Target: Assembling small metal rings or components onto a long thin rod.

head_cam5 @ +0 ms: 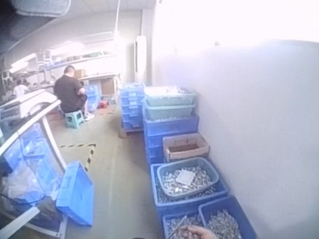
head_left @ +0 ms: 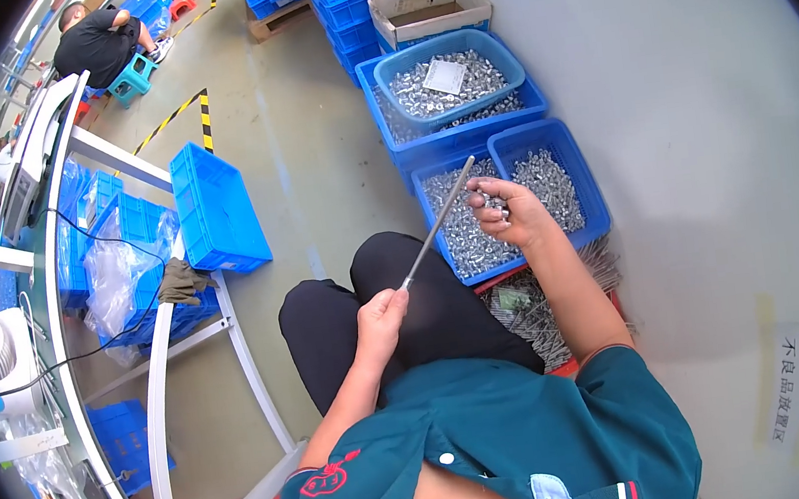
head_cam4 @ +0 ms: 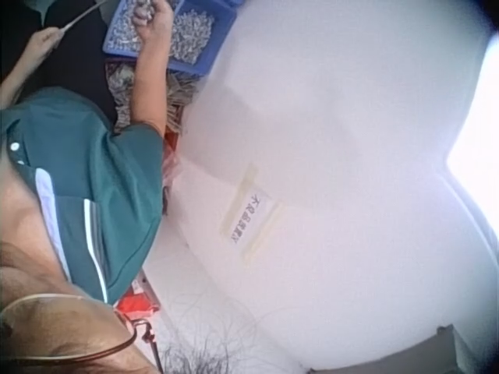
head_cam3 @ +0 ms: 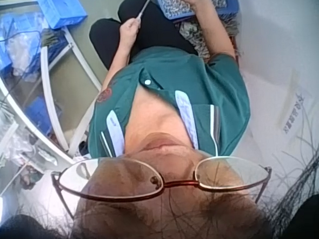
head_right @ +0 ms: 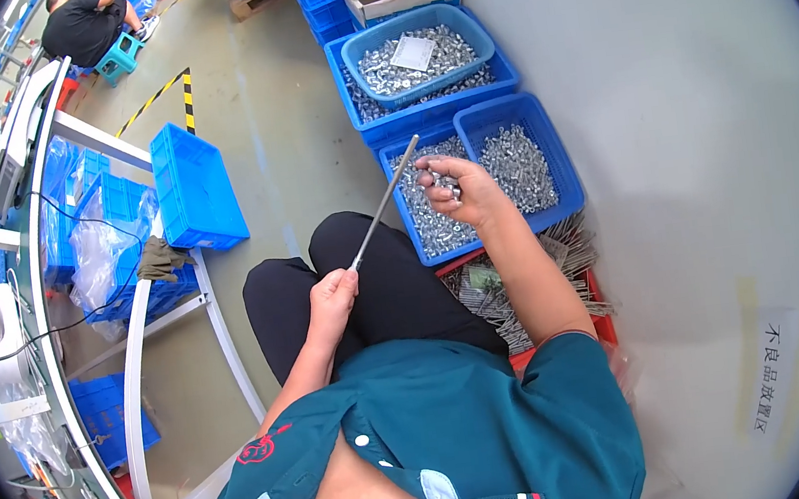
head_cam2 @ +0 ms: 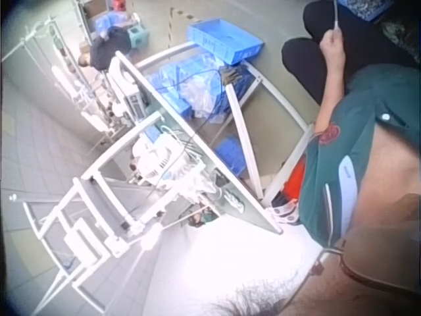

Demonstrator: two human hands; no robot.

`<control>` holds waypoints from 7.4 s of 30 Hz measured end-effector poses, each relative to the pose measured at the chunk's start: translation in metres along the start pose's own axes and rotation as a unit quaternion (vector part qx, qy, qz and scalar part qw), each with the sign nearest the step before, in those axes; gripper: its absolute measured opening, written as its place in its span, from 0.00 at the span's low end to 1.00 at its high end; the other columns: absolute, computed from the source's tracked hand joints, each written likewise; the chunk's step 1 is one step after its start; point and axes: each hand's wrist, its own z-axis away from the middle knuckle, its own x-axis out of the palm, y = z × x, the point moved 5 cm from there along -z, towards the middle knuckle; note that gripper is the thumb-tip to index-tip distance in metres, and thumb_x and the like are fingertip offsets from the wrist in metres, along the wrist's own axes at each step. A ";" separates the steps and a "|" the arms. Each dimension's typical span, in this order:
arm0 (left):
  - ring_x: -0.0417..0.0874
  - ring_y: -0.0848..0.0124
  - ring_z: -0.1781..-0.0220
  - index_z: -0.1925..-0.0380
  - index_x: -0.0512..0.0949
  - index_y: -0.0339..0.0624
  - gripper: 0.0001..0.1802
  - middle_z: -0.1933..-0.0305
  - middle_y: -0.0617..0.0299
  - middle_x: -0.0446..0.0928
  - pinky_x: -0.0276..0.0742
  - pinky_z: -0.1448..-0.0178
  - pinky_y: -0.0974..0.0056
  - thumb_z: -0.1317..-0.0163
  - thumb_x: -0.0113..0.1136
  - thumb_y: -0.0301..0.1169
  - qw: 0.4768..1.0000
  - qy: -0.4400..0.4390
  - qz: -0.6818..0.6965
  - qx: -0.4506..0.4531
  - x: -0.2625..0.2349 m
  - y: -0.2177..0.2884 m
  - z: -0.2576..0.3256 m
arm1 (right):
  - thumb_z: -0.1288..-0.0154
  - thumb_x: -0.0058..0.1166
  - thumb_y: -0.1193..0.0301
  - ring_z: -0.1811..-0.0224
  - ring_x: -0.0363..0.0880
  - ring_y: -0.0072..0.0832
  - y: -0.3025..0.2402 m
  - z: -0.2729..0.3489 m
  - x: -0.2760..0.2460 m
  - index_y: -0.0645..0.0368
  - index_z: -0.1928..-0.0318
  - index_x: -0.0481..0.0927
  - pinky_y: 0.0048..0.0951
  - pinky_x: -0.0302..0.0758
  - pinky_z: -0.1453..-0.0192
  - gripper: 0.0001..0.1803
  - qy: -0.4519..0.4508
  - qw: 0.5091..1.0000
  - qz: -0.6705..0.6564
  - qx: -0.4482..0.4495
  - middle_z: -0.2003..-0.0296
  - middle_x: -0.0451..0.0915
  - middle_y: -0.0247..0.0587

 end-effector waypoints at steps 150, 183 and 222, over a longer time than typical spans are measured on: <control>0.56 0.84 0.80 0.85 0.66 0.38 0.18 0.85 0.73 0.58 0.54 0.77 0.72 0.38 0.53 0.33 0.995 0.014 -0.056 0.087 -0.006 -0.003 0.004 | 0.37 0.51 0.70 0.83 0.59 0.12 -0.021 0.008 0.019 0.61 0.59 0.75 0.11 0.53 0.87 0.09 -0.074 0.996 -0.025 -0.036 0.76 0.68 0.31; 0.57 0.84 0.80 0.85 0.66 0.41 0.18 0.84 0.73 0.60 0.53 0.77 0.74 0.37 0.52 0.35 0.998 0.020 -0.039 0.053 -0.005 0.001 0.005 | 0.40 0.48 0.80 0.83 0.63 0.12 -0.003 0.002 0.006 0.65 0.56 0.71 0.10 0.57 0.88 0.11 -0.020 0.997 -0.067 -0.014 0.68 0.74 0.41; 0.58 0.76 0.84 0.85 0.66 0.37 0.18 0.88 0.60 0.59 0.59 0.79 0.67 0.40 0.55 0.35 0.968 0.083 -0.190 0.141 -0.006 0.012 0.006 | 0.38 0.45 0.80 0.83 0.64 0.13 -0.016 0.008 0.030 0.65 0.53 0.70 0.13 0.59 0.87 0.12 -0.063 0.990 -0.111 -0.053 0.59 0.76 0.46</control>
